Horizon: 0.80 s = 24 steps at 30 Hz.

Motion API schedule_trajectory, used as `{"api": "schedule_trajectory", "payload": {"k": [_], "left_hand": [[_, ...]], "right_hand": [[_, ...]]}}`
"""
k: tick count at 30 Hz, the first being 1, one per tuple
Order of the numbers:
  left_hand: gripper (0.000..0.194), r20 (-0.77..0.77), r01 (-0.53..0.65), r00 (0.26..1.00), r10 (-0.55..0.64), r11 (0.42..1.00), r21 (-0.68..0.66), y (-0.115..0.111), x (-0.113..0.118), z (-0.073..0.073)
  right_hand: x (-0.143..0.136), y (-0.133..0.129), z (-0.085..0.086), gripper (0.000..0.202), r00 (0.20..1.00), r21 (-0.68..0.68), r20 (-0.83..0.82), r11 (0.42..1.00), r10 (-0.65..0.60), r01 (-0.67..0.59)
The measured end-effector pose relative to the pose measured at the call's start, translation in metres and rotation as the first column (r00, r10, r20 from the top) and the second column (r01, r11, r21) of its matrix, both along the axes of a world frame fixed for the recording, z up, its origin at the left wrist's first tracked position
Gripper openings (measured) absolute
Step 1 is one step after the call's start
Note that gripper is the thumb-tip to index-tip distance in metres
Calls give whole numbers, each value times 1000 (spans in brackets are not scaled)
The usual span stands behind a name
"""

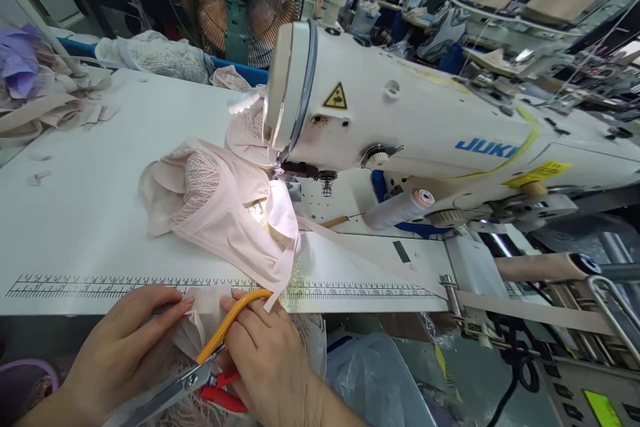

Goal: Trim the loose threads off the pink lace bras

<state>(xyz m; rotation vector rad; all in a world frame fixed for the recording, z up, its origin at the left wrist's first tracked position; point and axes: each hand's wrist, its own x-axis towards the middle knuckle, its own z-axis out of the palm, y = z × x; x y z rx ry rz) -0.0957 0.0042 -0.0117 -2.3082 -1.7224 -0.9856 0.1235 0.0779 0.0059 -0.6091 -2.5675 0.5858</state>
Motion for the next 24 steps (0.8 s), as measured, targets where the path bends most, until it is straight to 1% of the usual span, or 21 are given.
{"api": "schedule_trajectory", "payload": {"k": [4,9,13,17,21,24], "left_hand": [[29,24,-9,1000,10,999,-32,1,-1,0],[33,45,27,999,-23,995,-94,-3,-7,-10],[35,24,64,998,-62,993,-104,-4,-12,-16],[33,12,70,998,-69,994,-82,-3,-12,-15],[33,2,57,998,-57,994,-90,0,-11,-13],[33,-28,37,999,-40,996,-77,-2,-10,-15]], "right_hand": [[-1,0,1,37,1000,-7,17,1000,-3,3],[0,-1,0,41,1000,-3,9,1000,-4,4],[1,0,-1,42,1000,-13,12,1000,8,-8],[2,0,-1,43,1000,-25,5,1000,9,-9],[2,0,0,43,1000,-30,2,1000,7,-7],[1,-1,-1,49,1000,-48,-3,999,-1,1]]}}
